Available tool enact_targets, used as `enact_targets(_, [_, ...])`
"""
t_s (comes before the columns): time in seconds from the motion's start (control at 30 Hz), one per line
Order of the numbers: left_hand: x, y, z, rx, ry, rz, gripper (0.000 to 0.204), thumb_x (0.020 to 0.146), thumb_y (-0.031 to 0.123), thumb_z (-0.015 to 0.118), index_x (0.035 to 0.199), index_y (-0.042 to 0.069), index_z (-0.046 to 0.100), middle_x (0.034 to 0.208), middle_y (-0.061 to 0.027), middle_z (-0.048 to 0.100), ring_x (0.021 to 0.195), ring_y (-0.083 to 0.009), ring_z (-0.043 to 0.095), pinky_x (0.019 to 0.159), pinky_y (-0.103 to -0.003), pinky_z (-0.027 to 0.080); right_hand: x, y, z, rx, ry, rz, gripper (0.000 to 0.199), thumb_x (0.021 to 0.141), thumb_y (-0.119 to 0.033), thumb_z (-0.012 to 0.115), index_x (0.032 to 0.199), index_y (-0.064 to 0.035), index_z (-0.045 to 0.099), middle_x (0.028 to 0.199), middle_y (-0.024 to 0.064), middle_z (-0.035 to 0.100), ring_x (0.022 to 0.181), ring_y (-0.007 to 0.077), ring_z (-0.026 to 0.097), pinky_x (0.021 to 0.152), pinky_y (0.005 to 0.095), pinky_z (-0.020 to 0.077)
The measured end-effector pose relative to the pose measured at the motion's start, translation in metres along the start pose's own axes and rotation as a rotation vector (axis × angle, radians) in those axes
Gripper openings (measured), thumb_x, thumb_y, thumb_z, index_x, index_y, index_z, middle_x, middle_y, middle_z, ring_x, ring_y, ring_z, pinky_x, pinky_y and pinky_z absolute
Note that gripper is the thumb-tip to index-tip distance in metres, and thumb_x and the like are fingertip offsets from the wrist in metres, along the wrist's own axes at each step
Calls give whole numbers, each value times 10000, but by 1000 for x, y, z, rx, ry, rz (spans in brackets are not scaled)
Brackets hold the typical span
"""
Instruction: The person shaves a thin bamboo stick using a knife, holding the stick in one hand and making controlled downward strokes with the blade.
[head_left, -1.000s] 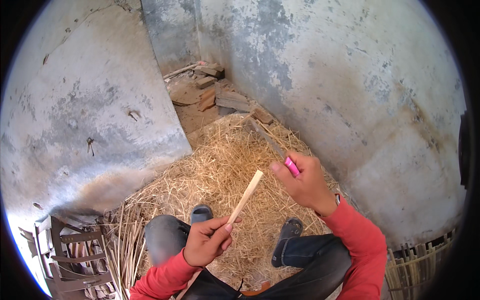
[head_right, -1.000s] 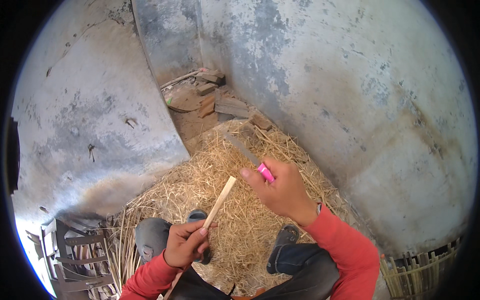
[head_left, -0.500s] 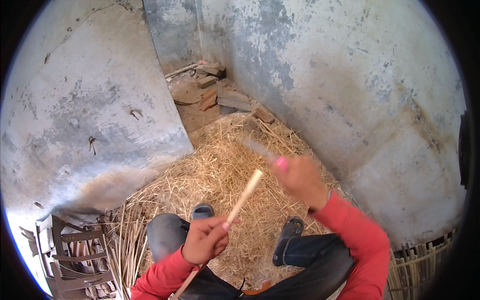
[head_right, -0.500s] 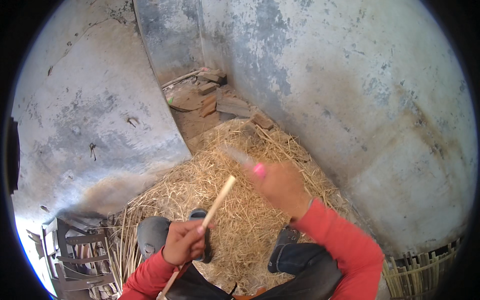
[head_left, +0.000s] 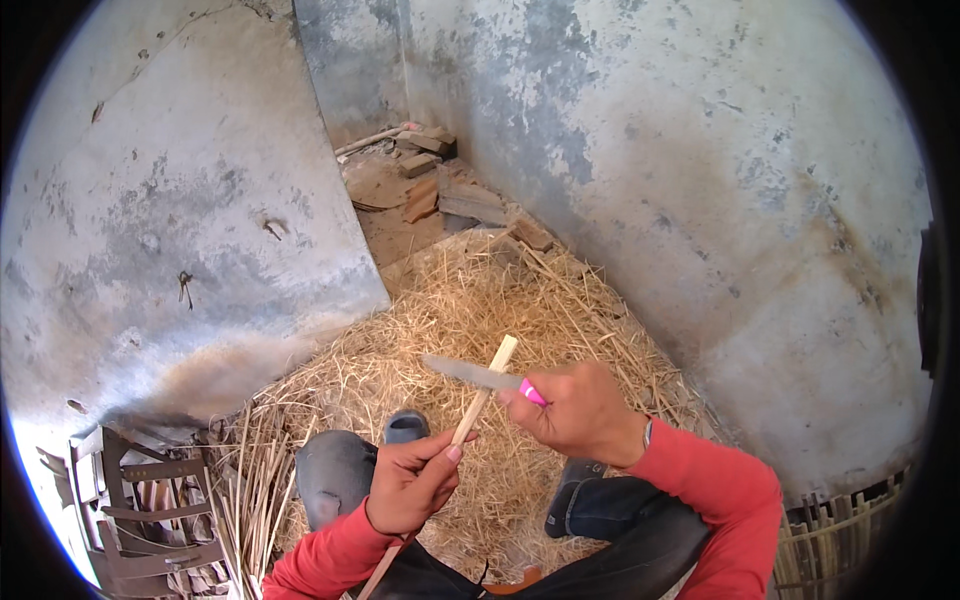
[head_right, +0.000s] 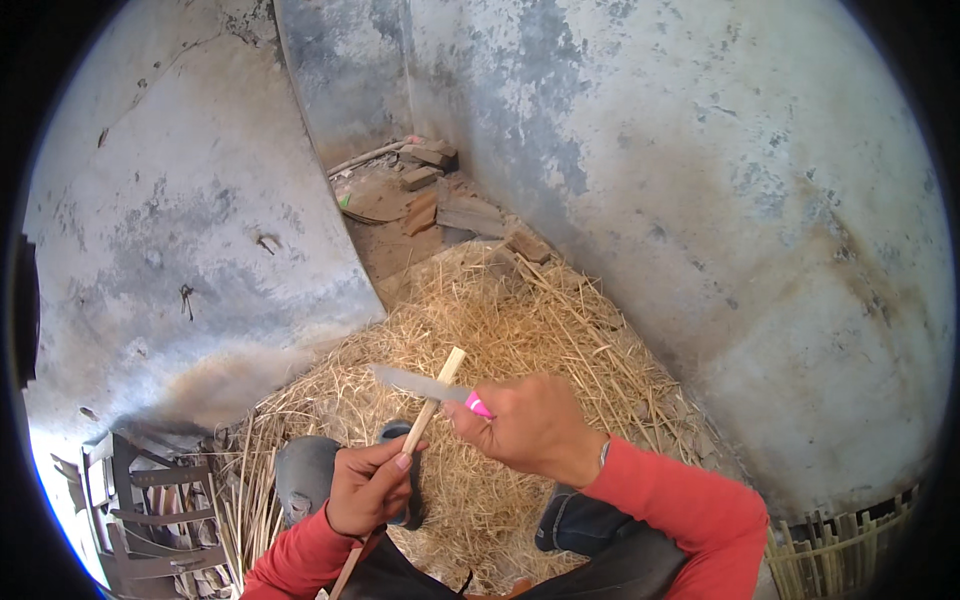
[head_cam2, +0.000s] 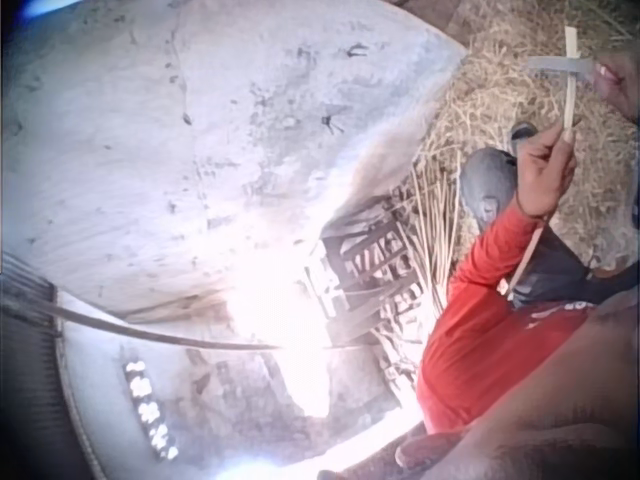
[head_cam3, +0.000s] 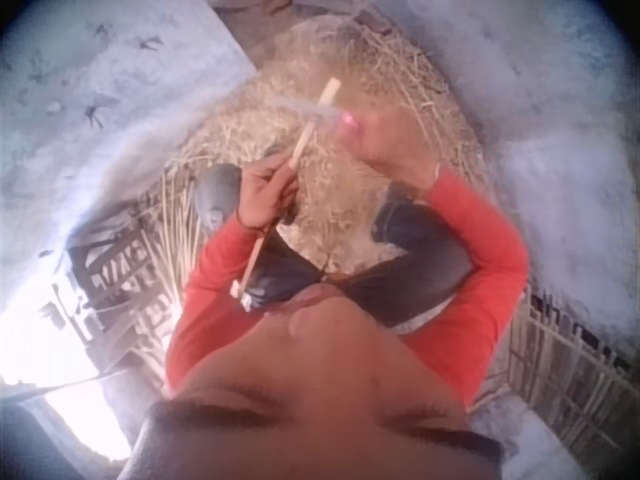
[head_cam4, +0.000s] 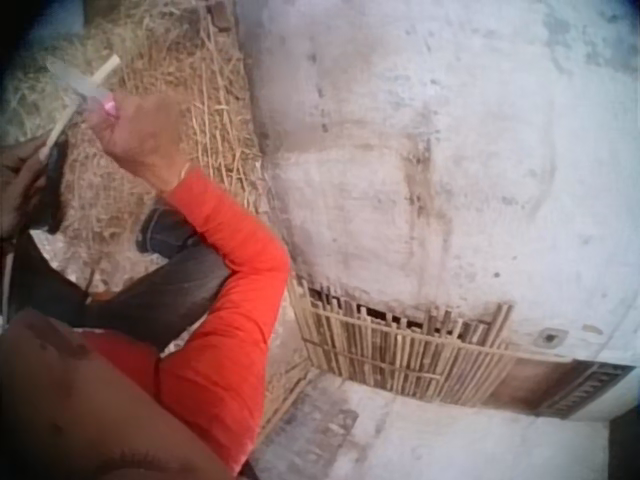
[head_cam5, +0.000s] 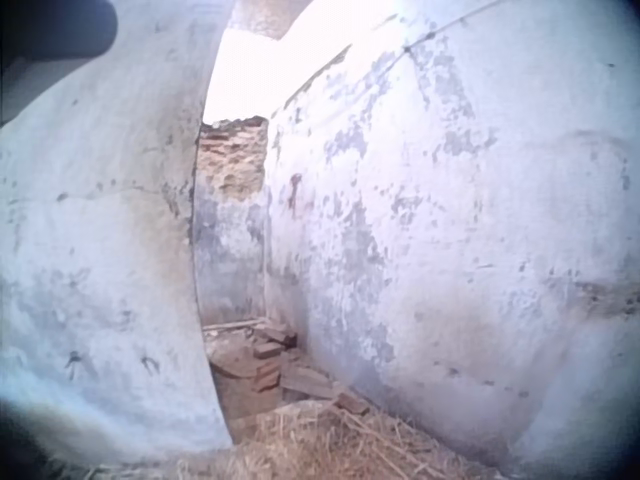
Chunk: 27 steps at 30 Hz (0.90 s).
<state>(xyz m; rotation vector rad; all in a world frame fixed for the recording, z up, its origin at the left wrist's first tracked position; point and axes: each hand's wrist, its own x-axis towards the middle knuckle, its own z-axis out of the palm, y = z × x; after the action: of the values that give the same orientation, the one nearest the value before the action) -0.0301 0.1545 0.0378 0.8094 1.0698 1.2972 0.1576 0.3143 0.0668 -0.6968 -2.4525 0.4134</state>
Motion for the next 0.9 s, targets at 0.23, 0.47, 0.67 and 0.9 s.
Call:
enact_targets(0.23, [-4,0,5,22,-41,-30,315,1062,73,507,1339,-39,609,603,57,415,470,-26,326,430,-221,236,14,64,-27,-90,192,301,466,995,-340,570,638,-44,615,502,176,508,420,336,526,431,442,403])
enact_targets(0.47, [-1,3,-2,10,-6,7,312,1065,79,499,1329,-43,610,601,53,414,465,-26,323,429,-222,242,5,-2,-17,88,75,36,468,984,-364,589,631,-57,621,502,160,533,415,322,556,418,454,415])
enact_targets(0.67, [-1,-1,-1,14,23,-27,309,1072,99,491,1317,-43,617,592,55,389,461,-30,317,427,-222,247,7,40,8,-14,136,89,467,991,-381,580,666,-49,629,525,169,542,438,339,545,433,446,410])
enact_targets(0.9, [-1,-2,-10,-119,-19,-112,299,1078,124,468,1289,-45,597,589,43,381,436,-41,295,418,-224,250,5,24,-33,103,169,258,444,984,-361,596,670,-50,626,513,152,526,425,314,514,432,423,401])
